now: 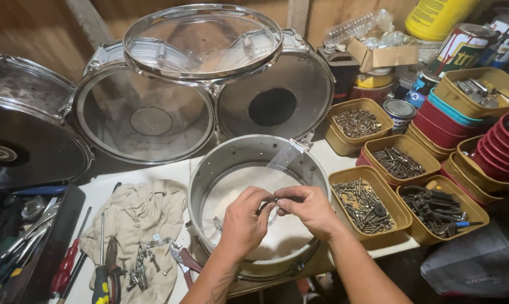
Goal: The person assembles small metal hardware components, including screws and tension rods, into a drum shell. They repeatedly pick up parts from containers and the workbench, insert them into the shell, and tighten them by hand.
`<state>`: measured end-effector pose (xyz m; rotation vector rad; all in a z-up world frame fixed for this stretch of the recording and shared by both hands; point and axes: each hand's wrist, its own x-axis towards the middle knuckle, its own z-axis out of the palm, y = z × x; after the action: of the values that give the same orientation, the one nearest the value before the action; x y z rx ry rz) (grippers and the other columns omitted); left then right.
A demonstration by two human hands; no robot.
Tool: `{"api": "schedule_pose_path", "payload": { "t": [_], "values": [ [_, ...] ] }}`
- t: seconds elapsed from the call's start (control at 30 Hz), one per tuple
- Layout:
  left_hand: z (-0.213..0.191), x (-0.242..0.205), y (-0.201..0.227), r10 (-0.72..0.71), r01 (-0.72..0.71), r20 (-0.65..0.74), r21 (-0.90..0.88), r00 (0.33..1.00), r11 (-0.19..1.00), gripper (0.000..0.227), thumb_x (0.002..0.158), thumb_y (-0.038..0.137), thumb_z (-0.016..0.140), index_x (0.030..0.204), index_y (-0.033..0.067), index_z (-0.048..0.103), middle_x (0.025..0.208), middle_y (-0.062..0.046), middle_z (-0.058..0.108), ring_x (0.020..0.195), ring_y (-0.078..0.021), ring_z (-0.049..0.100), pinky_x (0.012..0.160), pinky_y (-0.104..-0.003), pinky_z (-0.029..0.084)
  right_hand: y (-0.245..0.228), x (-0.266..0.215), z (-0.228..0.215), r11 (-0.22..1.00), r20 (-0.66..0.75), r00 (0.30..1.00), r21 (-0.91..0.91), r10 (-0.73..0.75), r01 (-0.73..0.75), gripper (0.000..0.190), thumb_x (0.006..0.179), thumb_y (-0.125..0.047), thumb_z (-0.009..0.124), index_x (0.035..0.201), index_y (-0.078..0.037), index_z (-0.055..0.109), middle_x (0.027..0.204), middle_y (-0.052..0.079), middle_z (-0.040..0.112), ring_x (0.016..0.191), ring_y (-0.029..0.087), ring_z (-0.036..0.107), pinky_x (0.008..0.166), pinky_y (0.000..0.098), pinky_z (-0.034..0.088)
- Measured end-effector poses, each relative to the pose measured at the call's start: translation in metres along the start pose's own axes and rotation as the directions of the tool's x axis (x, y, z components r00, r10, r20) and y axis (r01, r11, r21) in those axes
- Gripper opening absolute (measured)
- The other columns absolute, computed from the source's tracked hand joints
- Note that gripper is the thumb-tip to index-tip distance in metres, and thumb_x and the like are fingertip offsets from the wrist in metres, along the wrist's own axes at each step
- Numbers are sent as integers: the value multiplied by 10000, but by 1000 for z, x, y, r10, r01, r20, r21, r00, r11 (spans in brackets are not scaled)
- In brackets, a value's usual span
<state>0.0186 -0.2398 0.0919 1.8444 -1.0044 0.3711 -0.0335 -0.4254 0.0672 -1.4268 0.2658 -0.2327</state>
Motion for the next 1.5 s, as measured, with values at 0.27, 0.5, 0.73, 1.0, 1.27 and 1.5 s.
{"api": "schedule_pose_path", "payload": {
  "t": [0.27, 0.5, 0.73, 1.0, 1.27, 1.5],
  "values": [
    [-3, 1, 2, -10, 10, -4, -74, 1000, 997, 71, 905, 111, 724, 975, 125, 718, 943, -7, 711, 813, -185, 701, 718, -316, 547, 0, 0, -3, 1000, 74, 997, 3, -13, 13, 222, 807, -40, 830, 996, 54, 761, 815, 152, 740, 664, 246, 730, 682, 332, 646],
    [-3, 1, 1, 0, 0, 3, -84, 1000, 996, 57, 925, 130, 713, 981, 120, 709, 935, -13, 698, 795, -188, 691, 704, -317, 543, 3, 1, -5, 1000, 90, 996, 25, -14, 12, 235, 805, -25, 828, 1014, 55, 755, 814, 152, 741, 654, 245, 730, 679, 335, 650],
    [-5, 2, 3, -27, 29, 23, -83, 999, 996, 62, 916, 136, 729, 972, 110, 728, 932, -14, 717, 796, -180, 698, 705, -313, 551, -5, -3, -5, 999, 94, 995, 31, 15, -18, 242, 794, -32, 837, 1014, 30, 757, 854, 152, 746, 667, 254, 737, 702, 339, 638],
    [-4, 2, 3, -5, 6, 1, -86, 1000, 996, 68, 907, 135, 746, 970, 116, 728, 922, -10, 720, 781, -174, 699, 695, -303, 552, 3, 0, -7, 997, 85, 996, 69, 16, -21, 232, 808, -5, 822, 1023, 53, 756, 824, 160, 742, 643, 258, 725, 669, 340, 629],
    [-3, 1, 2, -13, 15, 19, -108, 1000, 994, 65, 921, 132, 700, 974, 98, 715, 927, -23, 709, 798, -193, 691, 704, -323, 545, 2, 0, -8, 1000, 104, 995, 3, -7, 6, 227, 825, -80, 828, 1021, 4, 749, 805, 110, 718, 641, 222, 719, 685, 321, 604],
    [-5, 2, 5, -20, 23, 26, -139, 999, 990, 90, 944, 160, 673, 960, 80, 711, 918, -39, 701, 796, -197, 685, 717, -330, 542, 0, -3, -7, 1000, 120, 993, 1, -20, 20, 209, 839, -90, 819, 1016, -15, 737, 775, 116, 732, 660, 211, 717, 688, 306, 609]
  ]
}}
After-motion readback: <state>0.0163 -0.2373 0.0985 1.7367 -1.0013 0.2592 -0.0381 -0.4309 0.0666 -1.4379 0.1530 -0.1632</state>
